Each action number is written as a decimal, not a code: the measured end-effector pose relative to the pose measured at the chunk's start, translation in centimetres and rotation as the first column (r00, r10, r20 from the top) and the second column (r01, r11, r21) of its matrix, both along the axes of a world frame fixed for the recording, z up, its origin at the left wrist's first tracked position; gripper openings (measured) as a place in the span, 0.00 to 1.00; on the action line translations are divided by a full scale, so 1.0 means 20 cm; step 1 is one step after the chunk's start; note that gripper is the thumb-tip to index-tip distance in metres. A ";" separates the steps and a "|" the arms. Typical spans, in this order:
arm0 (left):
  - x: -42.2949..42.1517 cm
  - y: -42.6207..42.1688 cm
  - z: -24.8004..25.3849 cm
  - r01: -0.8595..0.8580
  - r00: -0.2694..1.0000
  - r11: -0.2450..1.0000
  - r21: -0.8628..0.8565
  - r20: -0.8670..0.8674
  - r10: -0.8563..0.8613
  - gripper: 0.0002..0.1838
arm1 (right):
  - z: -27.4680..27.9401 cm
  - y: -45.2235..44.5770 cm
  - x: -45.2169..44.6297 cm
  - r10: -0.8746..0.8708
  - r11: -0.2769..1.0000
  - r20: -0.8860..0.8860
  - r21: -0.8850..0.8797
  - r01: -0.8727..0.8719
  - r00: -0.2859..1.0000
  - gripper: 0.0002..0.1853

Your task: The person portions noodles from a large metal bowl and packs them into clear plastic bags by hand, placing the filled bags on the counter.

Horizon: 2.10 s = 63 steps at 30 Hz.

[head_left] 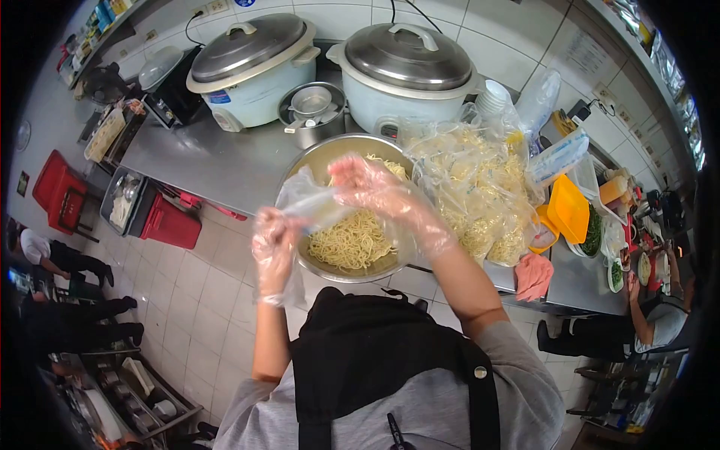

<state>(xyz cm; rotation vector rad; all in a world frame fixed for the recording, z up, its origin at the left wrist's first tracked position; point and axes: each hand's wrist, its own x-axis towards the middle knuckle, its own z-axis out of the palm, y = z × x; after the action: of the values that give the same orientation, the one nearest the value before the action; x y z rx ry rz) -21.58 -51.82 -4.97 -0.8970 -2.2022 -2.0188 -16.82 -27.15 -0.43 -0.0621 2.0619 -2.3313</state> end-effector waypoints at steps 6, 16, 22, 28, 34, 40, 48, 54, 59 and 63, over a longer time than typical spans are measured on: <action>-0.22 -0.10 -0.07 -0.395 0.894 0.892 -0.220 -0.314 0.318 0.13 | -0.33 -0.11 -0.10 0.246 0.220 0.167 0.950 -0.223 0.955 0.41; -0.17 -0.08 -0.22 -0.494 0.857 0.765 -0.413 -0.382 0.347 0.22 | -0.24 0.01 -0.18 0.254 0.610 -0.114 0.789 -0.068 0.960 0.31; -0.20 -0.05 -0.14 -0.390 0.920 0.861 -0.326 -0.172 0.352 0.25 | 0.40 0.06 -0.11 0.178 0.464 -0.255 0.874 0.147 0.950 0.24; -0.28 0.01 -0.18 -0.442 0.889 0.863 -0.244 -0.245 0.386 0.29 | 0.64 0.05 -0.04 0.127 0.693 -0.399 0.690 0.207 0.908 0.17; -0.28 0.04 -0.10 -0.397 0.911 0.882 -0.254 -0.228 0.344 0.30 | 0.95 0.06 0.03 -0.087 0.834 -0.476 0.446 0.326 0.875 0.22; -0.24 0.01 -0.13 -0.416 0.904 0.859 -0.297 -0.234 0.357 0.30 | 0.27 0.11 0.04 0.007 0.684 -0.120 0.725 0.083 0.993 0.26; -0.23 0.03 -0.16 -0.353 0.934 0.867 -0.352 -0.181 0.307 0.31 | -0.39 -0.01 0.19 -0.080 0.020 0.379 0.925 -0.379 0.922 0.35; -0.21 0.20 -0.08 -0.321 0.907 0.846 -0.425 -0.394 0.147 0.35 | -0.39 0.26 0.23 0.002 0.617 -0.221 0.767 0.173 0.975 0.32; -0.17 0.30 -0.04 -0.185 0.941 0.870 -0.456 -0.337 0.023 0.33 | 0.03 0.26 0.33 -0.187 0.953 -0.178 0.204 0.222 0.966 0.25; -0.13 0.35 -0.10 0.074 0.917 0.898 -0.434 -0.323 -0.232 0.37 | -0.03 0.14 0.32 -0.198 0.978 0.011 0.065 0.196 0.980 0.16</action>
<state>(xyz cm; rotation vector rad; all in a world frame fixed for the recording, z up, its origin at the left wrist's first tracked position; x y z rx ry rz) -24.26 -44.77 -6.94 -1.4016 -2.4255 -1.2840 -10.40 -24.43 -0.98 0.1716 2.2268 -2.3593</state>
